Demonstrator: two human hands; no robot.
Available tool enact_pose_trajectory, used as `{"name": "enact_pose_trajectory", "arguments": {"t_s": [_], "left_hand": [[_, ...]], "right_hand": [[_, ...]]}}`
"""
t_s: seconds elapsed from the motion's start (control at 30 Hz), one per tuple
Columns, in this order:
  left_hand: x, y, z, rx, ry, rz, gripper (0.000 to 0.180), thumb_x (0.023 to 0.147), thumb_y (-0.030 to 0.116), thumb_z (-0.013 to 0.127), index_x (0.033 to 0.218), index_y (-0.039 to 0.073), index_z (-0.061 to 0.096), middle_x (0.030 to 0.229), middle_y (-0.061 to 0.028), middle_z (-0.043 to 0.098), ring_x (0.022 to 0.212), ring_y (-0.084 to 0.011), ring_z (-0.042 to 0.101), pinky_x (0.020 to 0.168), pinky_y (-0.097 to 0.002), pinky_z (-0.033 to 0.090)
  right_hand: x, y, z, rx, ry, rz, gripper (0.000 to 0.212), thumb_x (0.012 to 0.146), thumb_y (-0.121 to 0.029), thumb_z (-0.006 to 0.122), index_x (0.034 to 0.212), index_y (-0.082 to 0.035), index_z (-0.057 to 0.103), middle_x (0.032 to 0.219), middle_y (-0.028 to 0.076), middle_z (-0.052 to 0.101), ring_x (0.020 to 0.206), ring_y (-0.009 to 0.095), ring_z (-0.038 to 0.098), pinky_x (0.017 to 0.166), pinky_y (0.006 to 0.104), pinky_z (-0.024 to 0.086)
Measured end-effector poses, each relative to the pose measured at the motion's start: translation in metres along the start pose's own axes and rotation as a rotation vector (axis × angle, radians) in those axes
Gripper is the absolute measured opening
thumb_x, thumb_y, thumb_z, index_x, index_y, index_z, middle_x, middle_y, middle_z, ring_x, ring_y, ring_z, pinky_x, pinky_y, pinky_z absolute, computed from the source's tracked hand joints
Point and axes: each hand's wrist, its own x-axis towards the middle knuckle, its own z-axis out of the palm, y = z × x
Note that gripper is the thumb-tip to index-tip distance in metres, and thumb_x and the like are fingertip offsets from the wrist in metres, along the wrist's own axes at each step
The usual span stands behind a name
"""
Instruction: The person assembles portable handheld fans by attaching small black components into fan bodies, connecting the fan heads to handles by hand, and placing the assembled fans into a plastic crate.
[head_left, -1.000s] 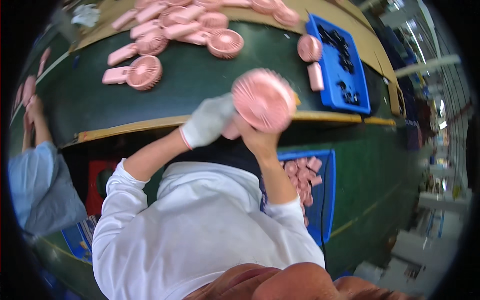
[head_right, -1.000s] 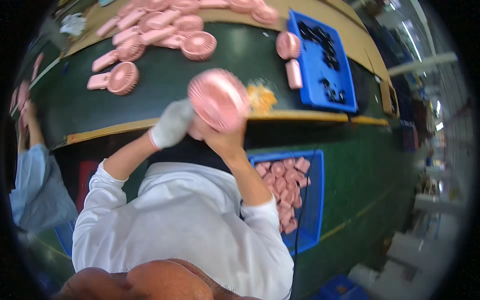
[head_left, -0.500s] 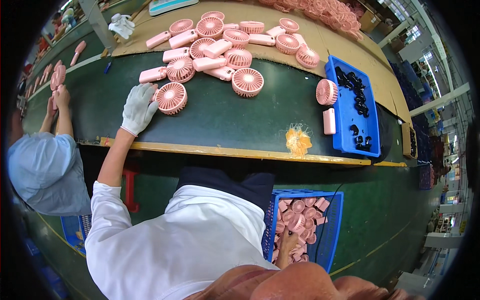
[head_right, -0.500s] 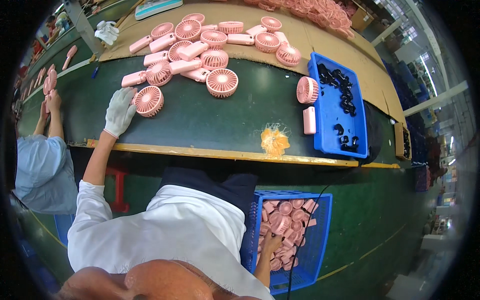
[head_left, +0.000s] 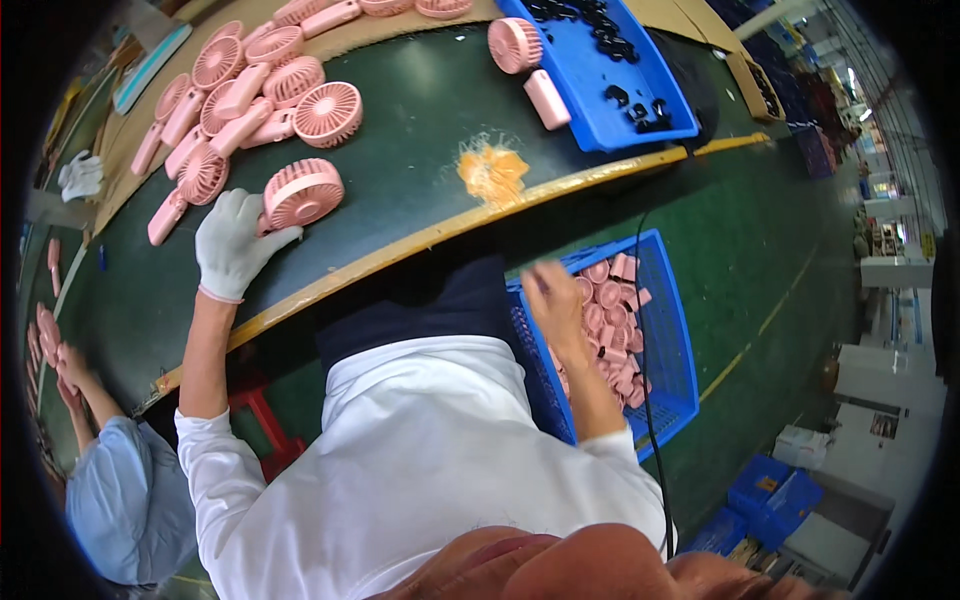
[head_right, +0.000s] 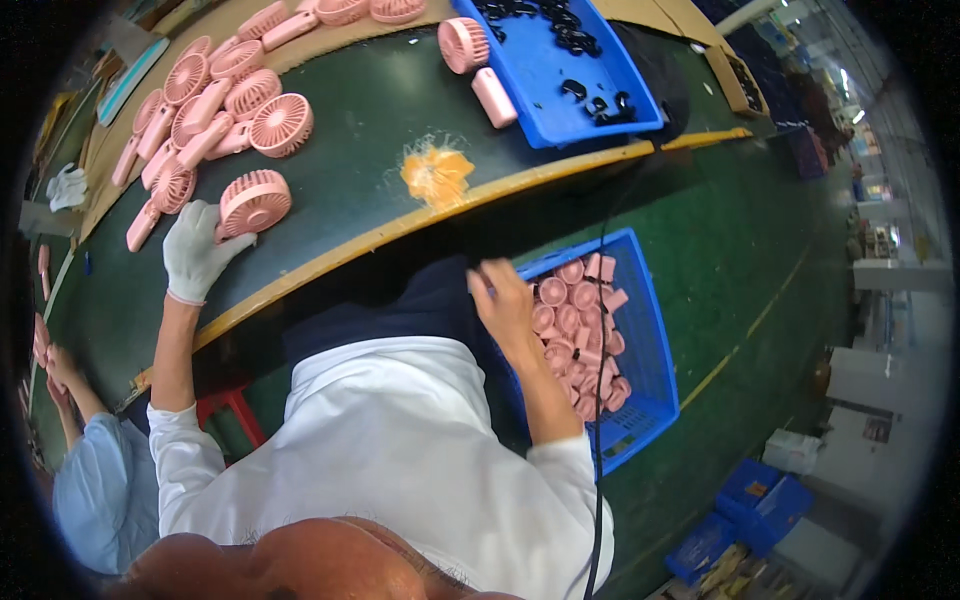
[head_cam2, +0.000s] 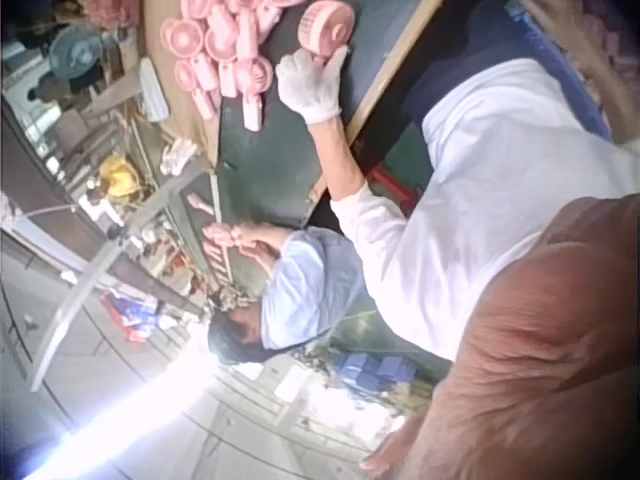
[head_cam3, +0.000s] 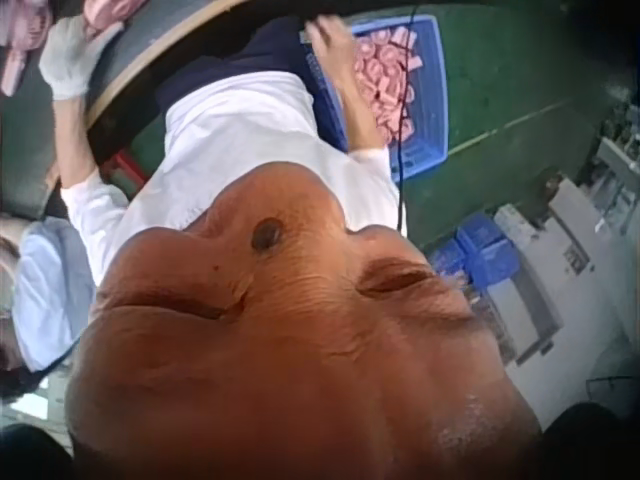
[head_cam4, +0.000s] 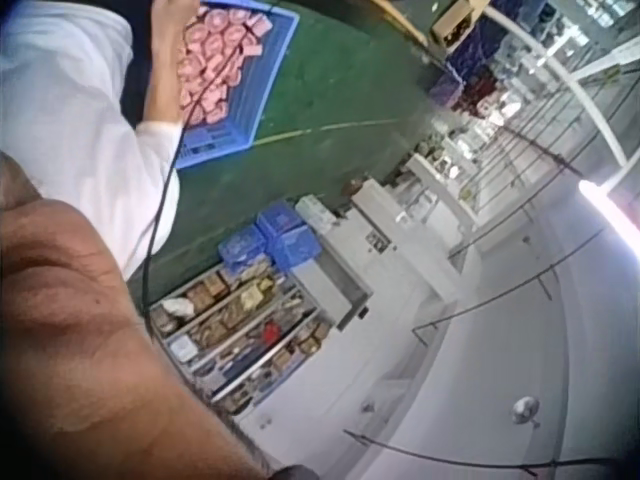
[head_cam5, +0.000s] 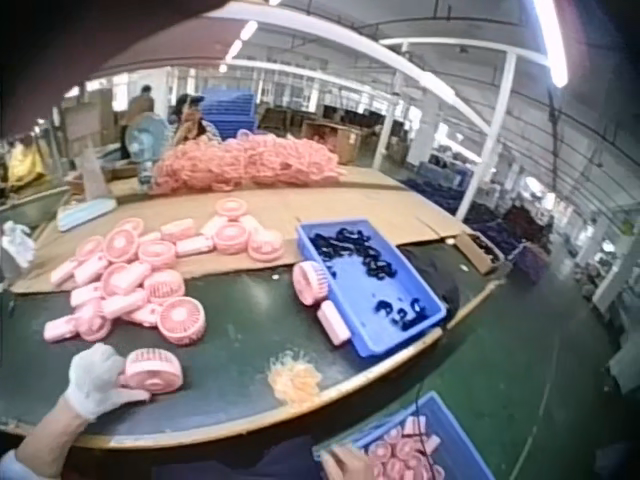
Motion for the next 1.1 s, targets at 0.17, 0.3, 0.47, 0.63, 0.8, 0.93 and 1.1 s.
{"name": "enact_pose_trajectory", "arguments": {"t_s": [0.17, 0.3, 0.47, 0.63, 0.8, 0.93, 1.1], "left_hand": [[0.002, 0.042, 0.000, 0.000, -0.001, 0.014, 0.045, 0.062, 0.050, 0.077, 0.070, 0.011, 0.058, 0.070, -0.0074, 0.052, 0.069, -0.0264, 0.055, 0.059, -0.0385, 0.046], [0.014, 0.061, 0.014, -0.160, -0.021, 0.027, 0.048, 0.069, 0.057, 0.069, 0.073, 0.010, 0.061, 0.075, -0.0104, 0.060, 0.071, -0.0302, 0.060, 0.060, -0.0414, 0.049], [-0.018, 0.054, 0.014, -0.136, 0.033, -0.050, 0.043, 0.072, 0.053, 0.066, 0.072, 0.010, 0.057, 0.075, -0.0077, 0.058, 0.072, -0.0247, 0.060, 0.056, -0.0367, 0.050], [-0.020, 0.056, 0.013, -0.109, 0.081, -0.021, 0.039, 0.074, 0.047, 0.067, 0.071, 0.009, 0.056, 0.075, -0.0070, 0.056, 0.072, -0.0236, 0.059, 0.055, -0.0366, 0.049], [-0.011, 0.054, 0.010, -0.137, -0.011, -0.036, 0.040, 0.076, 0.049, 0.064, 0.074, 0.010, 0.060, 0.076, -0.0077, 0.059, 0.074, -0.0246, 0.061, 0.058, -0.0372, 0.051], [-0.001, 0.057, 0.002, -0.173, -0.097, -0.060, 0.043, 0.076, 0.053, 0.062, 0.071, 0.011, 0.063, 0.073, -0.0086, 0.064, 0.072, -0.0260, 0.065, 0.056, -0.0381, 0.050], [-0.004, 0.060, 0.013, -1.028, 0.135, -0.599, 0.037, 0.082, 0.039, 0.063, 0.073, 0.003, 0.064, 0.068, -0.0114, 0.064, 0.064, -0.0237, 0.064, 0.060, -0.0332, 0.050]], "right_hand": [[0.174, -0.057, -0.048, -0.306, 0.362, -0.441, 0.008, 0.083, -0.009, 0.064, 0.081, -0.002, 0.062, 0.073, 0.014, 0.059, 0.063, 0.026, 0.057, 0.057, 0.0352, 0.044], [0.259, 0.082, -0.114, -0.708, 0.176, -0.411, 0.035, 0.084, -0.019, 0.063, 0.114, -0.001, 0.064, 0.102, 0.023, 0.064, 0.088, 0.035, 0.062, 0.078, 0.0422, 0.049], [0.296, 0.077, -0.071, -1.014, -0.175, -0.044, 0.018, 0.081, -0.009, 0.057, 0.095, -0.003, 0.066, 0.093, 0.022, 0.065, 0.090, 0.040, 0.062, 0.082, 0.0475, 0.048], [0.304, 0.080, -0.071, -0.859, -0.091, -0.148, 0.020, 0.081, -0.009, 0.059, 0.098, -0.001, 0.066, 0.091, 0.024, 0.066, 0.087, 0.041, 0.063, 0.076, 0.0479, 0.050], [0.279, 0.032, -0.063, -0.093, 0.093, -0.137, 0.021, 0.088, -0.005, 0.058, 0.105, 0.006, 0.062, 0.084, 0.015, 0.065, 0.074, 0.021, 0.067, 0.060, 0.0334, 0.052], [0.221, -0.054, -0.035, 0.235, 0.069, -0.339, 0.016, 0.091, 0.002, 0.053, 0.105, 0.006, 0.061, 0.088, 0.008, 0.058, 0.067, 0.013, 0.063, 0.052, 0.0216, 0.047], [0.163, -0.132, 0.021, 0.495, -0.031, -0.400, 0.010, 0.088, 0.007, 0.054, 0.096, 0.006, 0.060, 0.091, 0.009, 0.055, 0.067, 0.013, 0.062, 0.051, 0.0209, 0.047]]}}
